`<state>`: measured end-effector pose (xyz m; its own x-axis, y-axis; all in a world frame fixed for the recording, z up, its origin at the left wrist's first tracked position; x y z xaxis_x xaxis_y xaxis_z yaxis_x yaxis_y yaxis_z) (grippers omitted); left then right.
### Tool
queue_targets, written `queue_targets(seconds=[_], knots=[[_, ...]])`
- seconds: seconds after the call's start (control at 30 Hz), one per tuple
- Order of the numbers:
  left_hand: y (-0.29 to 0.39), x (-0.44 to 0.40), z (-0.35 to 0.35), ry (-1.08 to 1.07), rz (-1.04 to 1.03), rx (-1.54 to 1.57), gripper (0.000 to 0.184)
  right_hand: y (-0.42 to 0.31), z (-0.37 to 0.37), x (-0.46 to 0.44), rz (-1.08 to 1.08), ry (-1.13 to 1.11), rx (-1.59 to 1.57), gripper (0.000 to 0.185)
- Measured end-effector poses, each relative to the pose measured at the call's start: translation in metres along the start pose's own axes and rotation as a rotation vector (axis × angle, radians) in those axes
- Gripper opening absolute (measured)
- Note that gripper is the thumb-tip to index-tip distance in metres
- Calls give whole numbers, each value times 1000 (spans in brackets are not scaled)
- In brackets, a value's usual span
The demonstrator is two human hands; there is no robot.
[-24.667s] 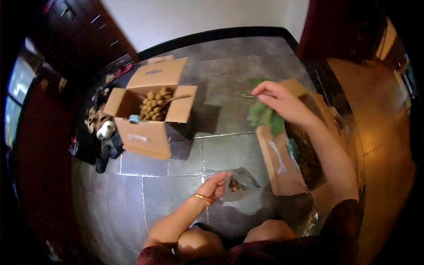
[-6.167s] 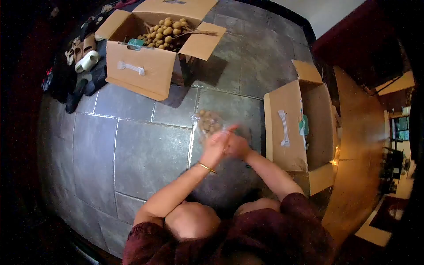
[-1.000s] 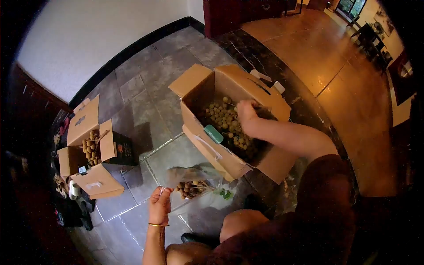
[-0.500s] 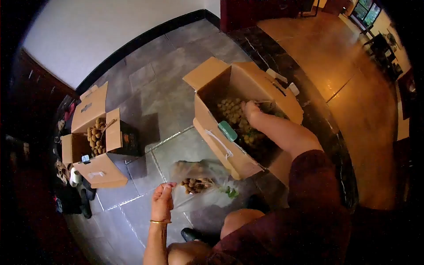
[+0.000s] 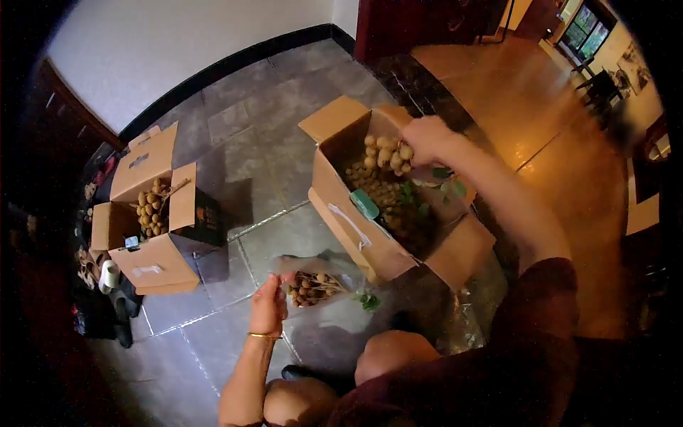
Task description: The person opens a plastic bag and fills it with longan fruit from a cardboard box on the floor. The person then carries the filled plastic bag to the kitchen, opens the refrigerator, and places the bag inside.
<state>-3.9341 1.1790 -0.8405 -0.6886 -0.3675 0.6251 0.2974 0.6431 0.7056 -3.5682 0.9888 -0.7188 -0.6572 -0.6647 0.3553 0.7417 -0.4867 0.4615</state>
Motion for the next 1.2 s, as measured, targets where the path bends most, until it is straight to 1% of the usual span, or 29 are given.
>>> queue_targets(seconds=[0.03, 0.07, 0.13, 0.17, 0.23, 0.27, 0.33, 0.4, 0.43, 0.47, 0.53, 0.6, 0.67, 0.73, 0.8, 0.87, 0.9, 1.0, 1.1, 1.2], knots=[[2, -1, -4, -13, 4, 25, 45, 10, 19, 11, -49, -20, -10, 49], [2, -3, -6, -33, 8, 56, 47, 19, 35, 20, -53, -15, -74, 52], [-1, -12, 0, -56, 19, 123, 51, 31, 72, 47, 17, 100, -265, 50], [-4, -17, 5, -116, 1, 150, 54, 39, 78, 56, 100, 108, -414, 50], [-4, -19, 13, -121, 35, 254, 55, 33, 111, 78, 201, 90, -589, 51], [-2, -20, 16, -125, 47, 307, 55, 23, 131, 96, 203, 74, -611, 52], [2, -17, 15, -139, 65, 354, 55, -11, 144, 108, 440, -149, -1039, 56], [1, -16, 14, -177, 68, 379, 54, -47, 166, 126, 484, -205, -1048, 52], [-2, -17, 14, -202, 63, 382, 54, -63, 168, 127, 604, -177, -999, 47], [-3, -17, 14, -227, 57, 381, 54, -80, 167, 129, 638, -163, -1004, 42], [-3, -15, 15, -211, 63, 388, 54, -123, 163, 130, 754, -199, -1077, 41], [-6, -17, 18, -190, 77, 404, 55, -159, 139, 120, 842, -83, -915, 45], [-11, -23, 24, -221, 46, 446, 56, -189, 90, 104, 765, -72, -880, 65], [-11, -24, 23, -184, 40, 502, 55, -225, 42, 87, 806, -83, -1059, 68], [-2, -16, 18, -107, 58, 563, 54, -253, 3, 73, 807, -11, -997, 72], [-2, -18, 31, -163, 7, 448, 52, -272, -33, 56, 779, 25, -977, 73], [2, -18, 36, -189, -12, 357, 51, -277, -35, 52, 761, 43, -970, 73], [3, -18, 36, -201, -14, 362, 52, -282, -50, 40, 606, -58, -870, 71], [2, -18, 29, -191, -32, 271, 51, -292, -56, 35, 552, 89, -718, 49], [10, -12, 10, -97, -197, 72, 44, -319, -47, 39, 487, 121, -537, 43]])
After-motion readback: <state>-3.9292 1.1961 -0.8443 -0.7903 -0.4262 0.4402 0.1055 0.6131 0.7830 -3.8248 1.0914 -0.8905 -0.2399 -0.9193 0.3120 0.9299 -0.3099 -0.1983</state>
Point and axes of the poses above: each hand's wrist, its own x-axis away from the middle knuckle, its own z-axis out of the back of the hand, y = z × x, the point moved 5 cm from there along -x, towards the middle knuckle, and after that the axes turned 11 degrees about x, right-handed, at the moved point
